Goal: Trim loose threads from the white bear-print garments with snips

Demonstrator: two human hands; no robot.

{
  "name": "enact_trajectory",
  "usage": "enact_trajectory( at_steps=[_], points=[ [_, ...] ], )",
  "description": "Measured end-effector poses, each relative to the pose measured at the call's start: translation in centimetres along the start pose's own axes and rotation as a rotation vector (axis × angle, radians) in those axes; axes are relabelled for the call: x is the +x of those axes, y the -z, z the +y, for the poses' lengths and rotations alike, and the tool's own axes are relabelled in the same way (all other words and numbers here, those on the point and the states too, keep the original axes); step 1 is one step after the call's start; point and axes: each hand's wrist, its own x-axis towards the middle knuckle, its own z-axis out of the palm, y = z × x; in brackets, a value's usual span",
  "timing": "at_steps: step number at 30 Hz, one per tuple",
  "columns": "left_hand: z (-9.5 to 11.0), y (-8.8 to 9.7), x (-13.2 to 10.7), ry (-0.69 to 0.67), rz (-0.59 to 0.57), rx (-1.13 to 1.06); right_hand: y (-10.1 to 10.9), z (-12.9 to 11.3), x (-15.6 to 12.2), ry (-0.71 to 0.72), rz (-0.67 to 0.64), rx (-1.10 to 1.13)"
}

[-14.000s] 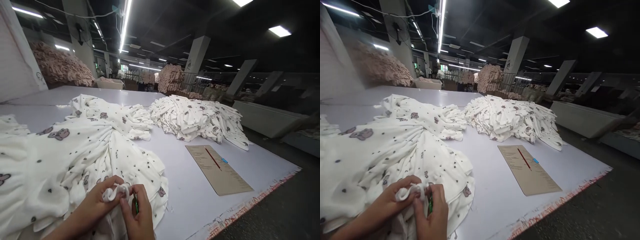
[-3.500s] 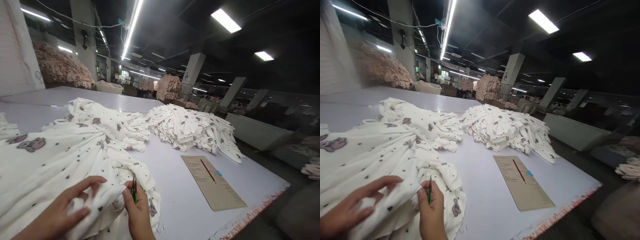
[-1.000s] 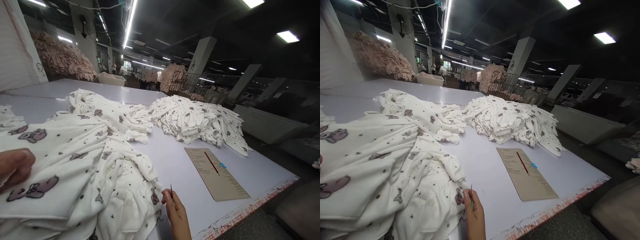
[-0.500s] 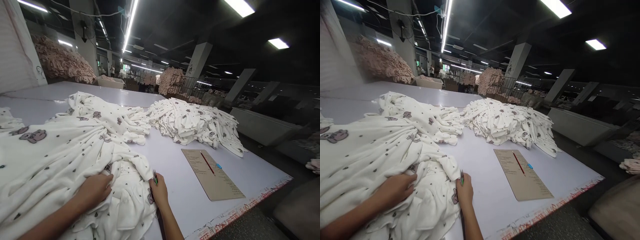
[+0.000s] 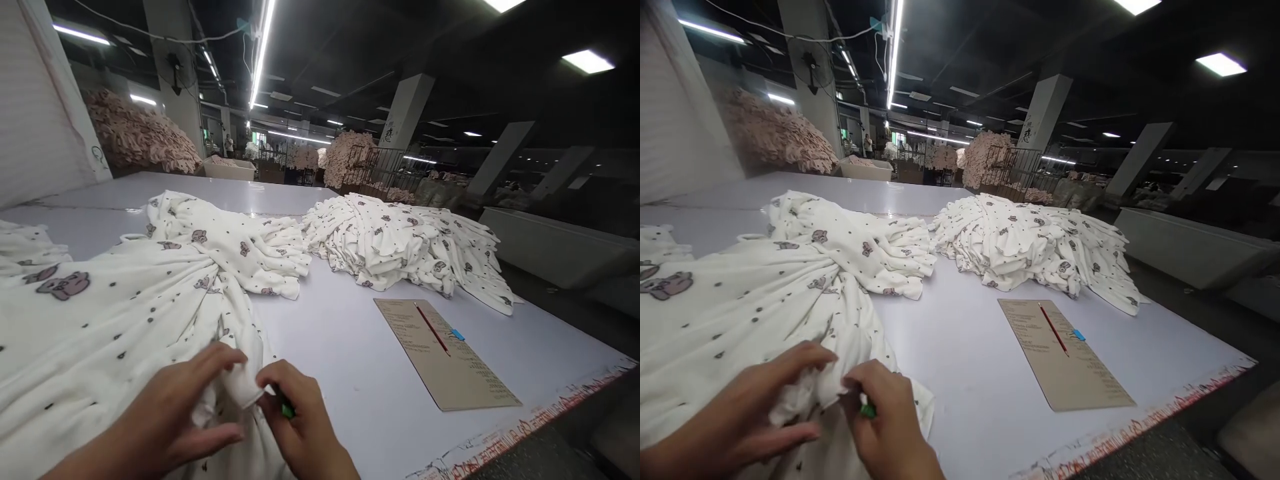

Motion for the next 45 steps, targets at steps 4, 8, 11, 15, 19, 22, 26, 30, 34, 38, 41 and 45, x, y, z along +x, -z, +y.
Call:
enact_trajectory(
  at_steps=[4, 8, 11, 15, 19, 22, 26, 30, 34, 38, 41, 45],
  points=[
    [1.3, 0.0, 1.0, 0.051, -0.071, -0.108, -1.7, 0.1, 0.3, -0.063, 0.107, 0.083],
    [0.4, 0.5, 1.2, 0.268, -0.084, -0.309, -3.0, 1.3, 0.0, -0.079, 0.189, 0.144],
    [-0.1, 0.3, 1.0, 0.238, -0.064, -0.335, -3.8, 1.7, 0.2, -0.027, 0.192, 0.137],
    [0.1, 0.4, 0.8, 0.166, 0.047, -0.431, -3.9, 1.7, 0.5, -0.161, 0.189, 0.233],
    [-0.2, 0.9, 1.0, 0.396, -0.161, -0.704, -3.4, 1.9, 0.4, -0.318, 0.239, 0.445],
    [-1.2, 0.7, 0.8, 0.408, -0.223, -0.559, -3.1, 2.0, 0.4, -0.398, 0.269, 0.608],
    [-1.4, -0.2, 0.2, 0.29, -0.221, -0.236, -3.5, 1.9, 0.2, -0.419, 0.275, 0.566],
    [0.0, -0.8, -0.2, 0.086, -0.06, -0.089, -4.4, 1.9, -0.1, -0.389, 0.358, 0.5],
    [0.2, -0.8, 0.1, 0.047, -0.077, -0.257, -4.9, 2.0, -0.3, -0.39, 0.349, 0.502],
    [-0.8, -1.0, 0.3, 0.167, -0.218, -0.374, -5.2, 2.2, -0.3, -0.399, 0.328, 0.503],
    [-0.9, -1.4, 0.1, 0.125, -0.164, -0.226, -5.3, 2.2, -0.3, -0.376, 0.311, 0.512],
    [-0.5, -1.5, 0.0, 0.13, -0.085, -0.166, -5.1, 1.6, -0.4, -0.398, 0.282, 0.448]
  ],
)
